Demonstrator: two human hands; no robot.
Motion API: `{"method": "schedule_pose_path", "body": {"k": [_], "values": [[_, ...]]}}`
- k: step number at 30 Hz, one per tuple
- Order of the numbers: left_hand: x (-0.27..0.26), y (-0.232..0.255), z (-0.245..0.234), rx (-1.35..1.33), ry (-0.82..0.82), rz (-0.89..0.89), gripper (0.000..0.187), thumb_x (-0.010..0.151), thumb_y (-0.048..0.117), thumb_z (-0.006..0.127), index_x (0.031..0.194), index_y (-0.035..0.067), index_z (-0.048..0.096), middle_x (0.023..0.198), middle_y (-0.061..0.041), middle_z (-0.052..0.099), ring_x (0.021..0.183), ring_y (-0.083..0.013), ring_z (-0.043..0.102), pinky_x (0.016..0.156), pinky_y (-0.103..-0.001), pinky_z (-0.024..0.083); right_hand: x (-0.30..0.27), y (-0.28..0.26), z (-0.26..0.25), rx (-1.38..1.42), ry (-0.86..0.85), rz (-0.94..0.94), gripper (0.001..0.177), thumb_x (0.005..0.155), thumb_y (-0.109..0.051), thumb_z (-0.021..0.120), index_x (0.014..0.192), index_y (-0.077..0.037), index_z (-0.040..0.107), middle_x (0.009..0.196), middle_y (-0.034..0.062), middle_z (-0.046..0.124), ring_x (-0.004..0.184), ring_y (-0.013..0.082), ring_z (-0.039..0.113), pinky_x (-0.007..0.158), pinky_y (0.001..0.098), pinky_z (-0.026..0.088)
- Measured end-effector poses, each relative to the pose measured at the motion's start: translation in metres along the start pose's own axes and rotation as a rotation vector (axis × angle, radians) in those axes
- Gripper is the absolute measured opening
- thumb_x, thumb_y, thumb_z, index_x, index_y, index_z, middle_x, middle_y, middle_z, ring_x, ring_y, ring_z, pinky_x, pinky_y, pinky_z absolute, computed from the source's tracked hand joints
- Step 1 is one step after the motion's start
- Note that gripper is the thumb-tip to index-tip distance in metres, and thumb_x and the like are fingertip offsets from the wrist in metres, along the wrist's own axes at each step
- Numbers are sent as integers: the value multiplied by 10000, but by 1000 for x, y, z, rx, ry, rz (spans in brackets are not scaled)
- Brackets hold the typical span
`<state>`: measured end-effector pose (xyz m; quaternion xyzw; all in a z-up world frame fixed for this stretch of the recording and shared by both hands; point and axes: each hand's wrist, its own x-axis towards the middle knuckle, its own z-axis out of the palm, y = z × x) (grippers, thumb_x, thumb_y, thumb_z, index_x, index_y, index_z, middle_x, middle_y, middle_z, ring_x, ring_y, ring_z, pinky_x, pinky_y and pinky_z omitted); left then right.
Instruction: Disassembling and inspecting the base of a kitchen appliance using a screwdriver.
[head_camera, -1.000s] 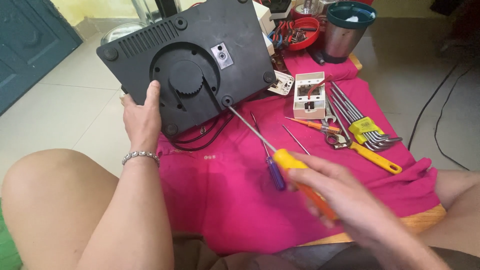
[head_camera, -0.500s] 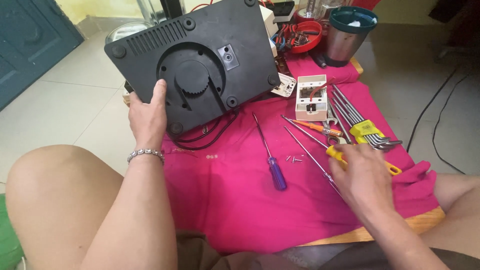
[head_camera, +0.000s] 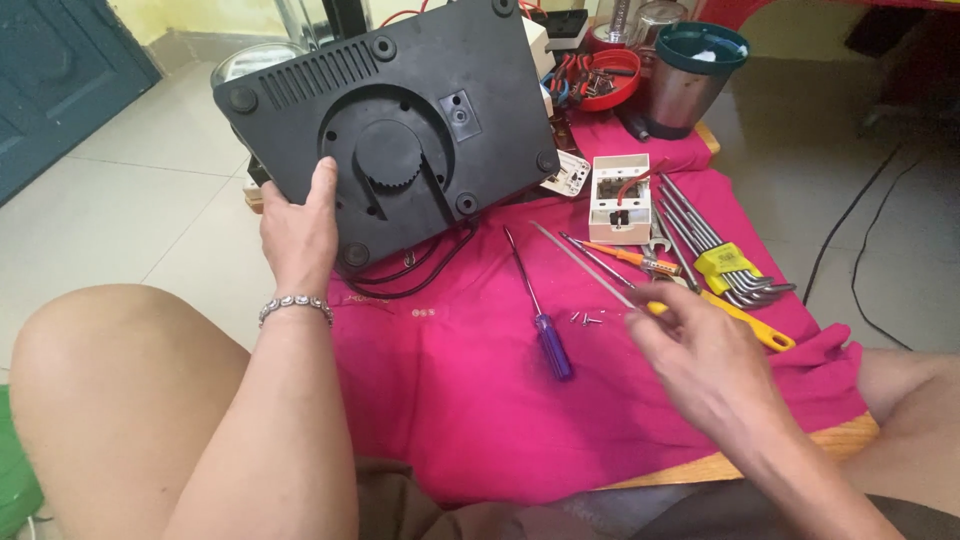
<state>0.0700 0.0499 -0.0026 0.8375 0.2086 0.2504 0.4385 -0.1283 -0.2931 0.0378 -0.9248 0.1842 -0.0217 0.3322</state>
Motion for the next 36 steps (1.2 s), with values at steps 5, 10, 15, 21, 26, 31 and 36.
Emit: {"method": "schedule_pose_path", "body": {"k": [5, 10, 15, 21, 26, 31, 36], "values": [[-13, 9, -5, -3, -9, 13, 675, 890, 728, 675, 1163, 120, 568, 1165, -237, 688, 1215, -414, 624, 1068, -540, 457, -16, -49, -8, 89, -71, 0, 385, 822, -337, 650, 1171, -350, 813, 862, 79, 834, 1106, 329, 725, 982, 497, 530], [-25, 16, -10, 7, -35, 34, 684, 887, 719, 674, 1188, 116, 552, 1177, -238, 676, 1217, -419, 617, 1072, -542, 452, -4, -58, -1, 57, -70, -58, 360, 821, -360, 652, 1141, -365, 815, 789, 39, 813, 1021, 282, 740, 933, 464, 542], [-33, 19, -12, -4, -50, 64, 663, 894, 694, 691, 1163, 107, 543, 1164, -219, 671, 1205, -406, 627, 1049, -537, 468, 9, -60, 1, -1, -94, -62, 376, 813, -334, 648, 1147, -310, 818, 796, 50, 813, 1010, 296, 738, 907, 467, 535], [-35, 20, -14, 3, -81, 51, 662, 910, 677, 663, 1210, 104, 522, 1223, -205, 647, 1230, -419, 606, 1054, -567, 461, 21, -60, 9, 15, -107, -73, 373, 811, -335, 651, 1141, -291, 819, 779, 28, 805, 975, 269, 745, 892, 447, 538], [-41, 24, -15, 0, -86, 55, 658, 914, 643, 673, 1240, 93, 520, 1241, -203, 635, 1239, -424, 599, 1043, -584, 461, 17, -65, 5, -25, -105, -84, 377, 816, -326, 630, 1142, -295, 817, 817, 38, 813, 1018, 284, 737, 909, 456, 539], [-48, 29, -18, -4, -87, 86, 660, 907, 626, 690, 1229, 73, 529, 1220, -230, 635, 1211, -453, 608, 1042, -593, 459, 2, -79, 5, -167, -79, -150, 362, 855, -328, 605, 1151, -335, 813, 931, 67, 820, 1103, 356, 710, 956, 499, 533], [-49, 29, -19, -10, -89, 90, 660, 905, 622, 699, 1223, 67, 537, 1209, -227, 634, 1205, -448, 616, 1029, -582, 470, 21, -53, 23, -74, -144, -101, 391, 862, -346, 593, 1191, -296, 799, 887, 25, 834, 1133, 286, 719, 990, 488, 529]]}}
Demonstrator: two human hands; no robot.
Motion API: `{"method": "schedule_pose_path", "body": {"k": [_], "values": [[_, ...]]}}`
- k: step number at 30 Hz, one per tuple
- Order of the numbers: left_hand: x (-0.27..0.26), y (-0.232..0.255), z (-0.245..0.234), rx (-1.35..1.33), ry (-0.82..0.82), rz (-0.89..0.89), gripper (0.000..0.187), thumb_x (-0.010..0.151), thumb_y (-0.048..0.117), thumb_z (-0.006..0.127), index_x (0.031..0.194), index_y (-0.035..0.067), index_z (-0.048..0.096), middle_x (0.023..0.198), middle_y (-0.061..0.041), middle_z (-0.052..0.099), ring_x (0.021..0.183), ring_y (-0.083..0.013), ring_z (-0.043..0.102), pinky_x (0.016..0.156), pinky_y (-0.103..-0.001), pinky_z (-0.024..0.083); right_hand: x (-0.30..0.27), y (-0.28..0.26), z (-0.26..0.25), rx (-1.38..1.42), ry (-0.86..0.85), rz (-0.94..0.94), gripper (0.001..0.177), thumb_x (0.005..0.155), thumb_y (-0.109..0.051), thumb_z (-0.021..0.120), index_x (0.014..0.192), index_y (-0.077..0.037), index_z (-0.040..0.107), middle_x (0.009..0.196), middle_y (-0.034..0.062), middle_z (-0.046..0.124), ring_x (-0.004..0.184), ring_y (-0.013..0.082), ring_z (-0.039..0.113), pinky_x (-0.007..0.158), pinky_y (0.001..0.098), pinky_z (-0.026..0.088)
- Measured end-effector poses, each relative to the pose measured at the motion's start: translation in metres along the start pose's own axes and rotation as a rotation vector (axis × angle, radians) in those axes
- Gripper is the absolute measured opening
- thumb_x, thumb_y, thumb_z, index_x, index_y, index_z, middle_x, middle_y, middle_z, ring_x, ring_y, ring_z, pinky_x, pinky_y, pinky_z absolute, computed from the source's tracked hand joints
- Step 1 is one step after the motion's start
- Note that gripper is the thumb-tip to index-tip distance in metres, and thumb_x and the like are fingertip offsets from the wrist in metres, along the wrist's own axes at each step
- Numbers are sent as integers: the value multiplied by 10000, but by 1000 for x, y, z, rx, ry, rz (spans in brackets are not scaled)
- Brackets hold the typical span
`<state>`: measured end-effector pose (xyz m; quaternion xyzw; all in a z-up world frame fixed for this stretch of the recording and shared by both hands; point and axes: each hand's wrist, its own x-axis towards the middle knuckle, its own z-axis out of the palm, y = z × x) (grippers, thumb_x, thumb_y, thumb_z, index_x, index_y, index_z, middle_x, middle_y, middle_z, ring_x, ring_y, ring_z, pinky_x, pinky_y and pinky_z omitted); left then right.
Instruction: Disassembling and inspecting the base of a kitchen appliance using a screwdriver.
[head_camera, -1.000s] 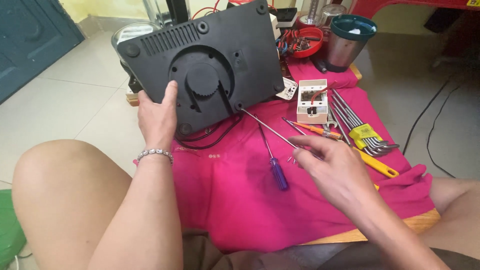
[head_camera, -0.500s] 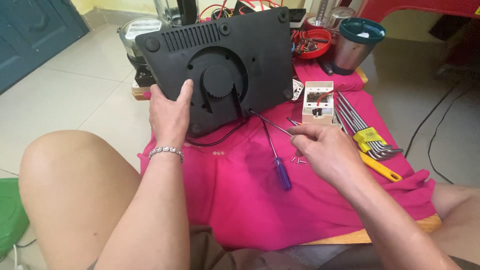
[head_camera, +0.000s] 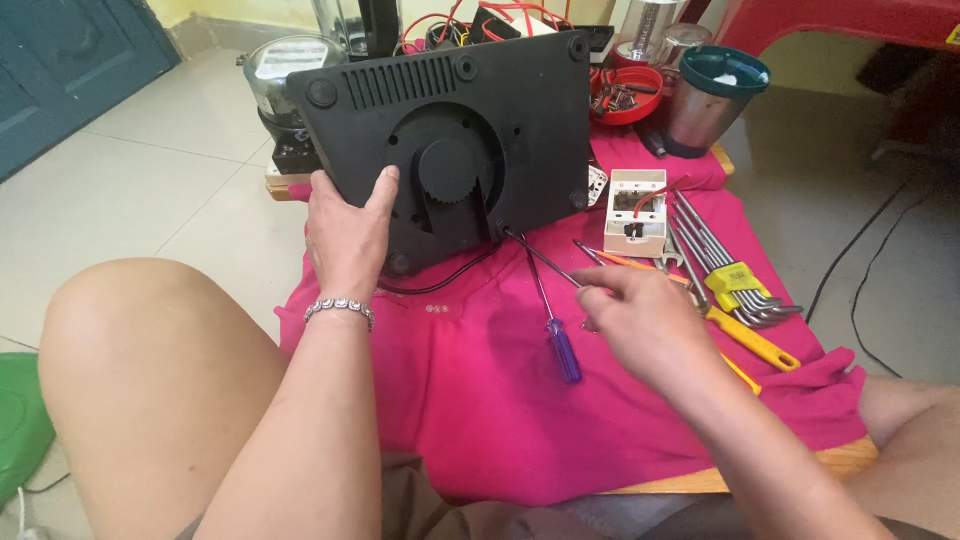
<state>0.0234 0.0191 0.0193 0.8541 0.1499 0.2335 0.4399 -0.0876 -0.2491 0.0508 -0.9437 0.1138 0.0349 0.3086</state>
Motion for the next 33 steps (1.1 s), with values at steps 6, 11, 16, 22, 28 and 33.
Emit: {"method": "schedule_pose_path", "body": {"k": [6, 11, 16, 22, 28, 33], "values": [[-2, 5, -3, -7, -11, 0, 649, 911, 616, 687, 1218, 66, 528, 1217, -231, 625, 1212, -443, 610, 1040, -575, 462, -5, 3, -8, 1163, -262, 431, 148, 967, -94, 578, 1056, 19, 613, 752, 38, 491, 452, -44, 239, 333, 54, 115], [-4, 4, -4, -7, -20, 14, 640, 909, 609, 697, 1205, 67, 528, 1205, -230, 625, 1206, -439, 611, 1031, -573, 464, 2, 16, -6, 1483, -422, 605, 98, 968, -83, 604, 995, 3, 566, 802, -2, 512, 444, -82, 294, 315, 21, 163], [-11, 6, -4, 0, -36, 47, 647, 910, 597, 699, 1205, 55, 508, 1214, -259, 610, 1219, -461, 588, 1050, -587, 445, 11, 31, 0, 1864, -619, 839, 54, 963, -77, 603, 957, -23, 594, 836, -11, 550, 437, -69, 335, 290, 41, 191], [-13, 4, -4, 35, -57, 52, 628, 890, 609, 710, 1179, 96, 492, 1195, -208, 614, 1221, -411, 593, 1034, -570, 465, -2, 15, 16, 821, -227, 245, 430, 977, -192, 595, 1380, -53, 646, 747, 105, 543, 384, 34, 213, 296, 159, 168], [-16, 0, -2, 39, -53, 63, 641, 883, 610, 712, 1178, 84, 494, 1196, -214, 612, 1224, -421, 587, 1037, -582, 462, -1, 19, 15, -145, -121, -36, 435, 920, -428, 536, 1314, -437, 720, 1132, -2, 794, 1151, 282, 713, 992, 421, 539], [-19, -7, 1, 14, -20, 72, 642, 870, 596, 732, 1166, 80, 491, 1174, -217, 615, 1196, -430, 598, 1022, -590, 471, 13, 44, 13, 1621, -539, 674, 80, 967, -109, 586, 1012, -54, 623, 809, -82, 504, 478, -61, 299, 309, 58, 147]]}}
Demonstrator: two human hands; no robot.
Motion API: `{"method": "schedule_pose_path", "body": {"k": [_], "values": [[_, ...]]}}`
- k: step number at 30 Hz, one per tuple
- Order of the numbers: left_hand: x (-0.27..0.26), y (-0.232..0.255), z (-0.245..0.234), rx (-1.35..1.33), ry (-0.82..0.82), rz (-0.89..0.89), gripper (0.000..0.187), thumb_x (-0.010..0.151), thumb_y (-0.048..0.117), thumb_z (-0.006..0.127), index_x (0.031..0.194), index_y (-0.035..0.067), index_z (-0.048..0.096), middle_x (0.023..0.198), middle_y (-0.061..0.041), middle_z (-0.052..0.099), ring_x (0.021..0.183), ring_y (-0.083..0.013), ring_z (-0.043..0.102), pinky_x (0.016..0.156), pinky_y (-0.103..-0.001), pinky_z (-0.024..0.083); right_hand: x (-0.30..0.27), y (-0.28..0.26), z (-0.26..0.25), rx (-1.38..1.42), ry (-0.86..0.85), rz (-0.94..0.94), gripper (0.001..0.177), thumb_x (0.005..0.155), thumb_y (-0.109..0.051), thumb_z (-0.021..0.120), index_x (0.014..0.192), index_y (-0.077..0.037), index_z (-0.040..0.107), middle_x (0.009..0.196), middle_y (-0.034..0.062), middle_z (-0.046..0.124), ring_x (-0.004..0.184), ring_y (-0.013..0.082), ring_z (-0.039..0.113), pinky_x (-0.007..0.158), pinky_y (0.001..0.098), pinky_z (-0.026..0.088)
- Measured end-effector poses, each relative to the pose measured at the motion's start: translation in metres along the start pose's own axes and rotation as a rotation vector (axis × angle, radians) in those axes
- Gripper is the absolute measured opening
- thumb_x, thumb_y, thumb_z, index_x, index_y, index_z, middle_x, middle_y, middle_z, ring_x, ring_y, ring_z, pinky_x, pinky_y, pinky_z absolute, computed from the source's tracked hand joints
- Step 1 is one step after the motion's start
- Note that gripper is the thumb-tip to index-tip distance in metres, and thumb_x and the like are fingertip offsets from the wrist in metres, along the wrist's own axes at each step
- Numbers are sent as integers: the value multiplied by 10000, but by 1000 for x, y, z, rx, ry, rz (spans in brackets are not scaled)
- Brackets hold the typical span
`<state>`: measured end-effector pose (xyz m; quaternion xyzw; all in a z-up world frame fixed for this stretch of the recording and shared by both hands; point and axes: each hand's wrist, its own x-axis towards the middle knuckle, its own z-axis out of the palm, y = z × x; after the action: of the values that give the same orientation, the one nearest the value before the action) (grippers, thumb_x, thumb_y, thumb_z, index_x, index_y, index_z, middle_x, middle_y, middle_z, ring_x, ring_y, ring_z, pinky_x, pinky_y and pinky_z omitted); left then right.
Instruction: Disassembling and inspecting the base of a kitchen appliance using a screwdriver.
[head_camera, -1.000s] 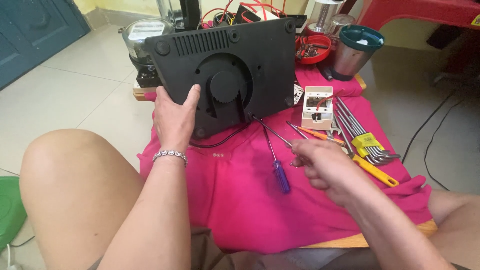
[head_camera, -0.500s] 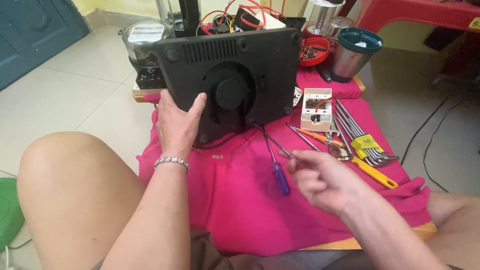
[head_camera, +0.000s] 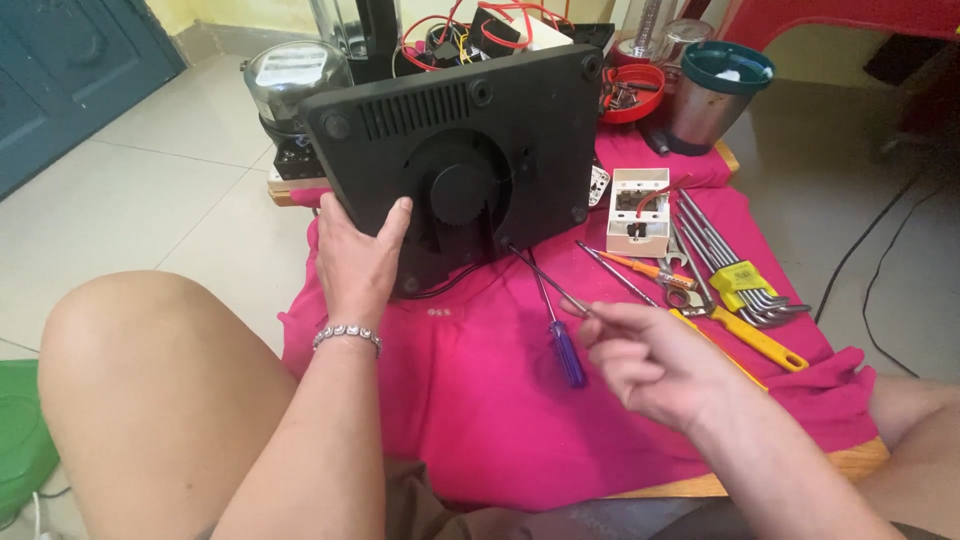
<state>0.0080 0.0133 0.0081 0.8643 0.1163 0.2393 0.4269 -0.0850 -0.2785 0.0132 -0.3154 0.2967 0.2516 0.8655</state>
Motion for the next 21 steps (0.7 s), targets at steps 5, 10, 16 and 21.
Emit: {"method": "schedule_pose_path", "body": {"k": [5, 10, 16, 21], "values": [[-6, -4, 4, -13, 29, 16, 639, 864, 566, 753, 1167, 68, 492, 1154, -246, 609, 1174, -461, 599, 1004, -614, 474, 10, 10, -3, -174, 12, -96, 117, 985, -98, 551, 1067, -30, 598, 791, -33, 460, 443, -48, 250, 303, 68, 137], [-6, -11, 9, -14, 36, -1, 649, 846, 581, 761, 1164, 88, 482, 1154, -220, 610, 1164, -443, 609, 1003, -602, 478, 6, 23, 5, -1393, 334, -664, 431, 912, -270, 571, 1283, -178, 770, 730, 125, 762, 781, 253, 688, 697, 374, 503], [-7, -11, 11, -15, 62, 36, 631, 868, 563, 760, 1158, 76, 484, 1136, -233, 608, 1148, -457, 611, 984, -612, 484, 10, 29, 6, -2033, 526, -734, 417, 966, -393, 468, 1332, -404, 667, 1043, 105, 740, 1001, 402, 738, 838, 539, 602], [-9, -10, 10, -25, 57, 19, 637, 860, 577, 764, 1154, 87, 482, 1131, -212, 610, 1139, -443, 619, 984, -602, 489, 30, 11, -22, 122, -113, 40, 134, 972, -108, 565, 1066, -71, 653, 805, -76, 532, 433, -68, 291, 306, 55, 169]]}}
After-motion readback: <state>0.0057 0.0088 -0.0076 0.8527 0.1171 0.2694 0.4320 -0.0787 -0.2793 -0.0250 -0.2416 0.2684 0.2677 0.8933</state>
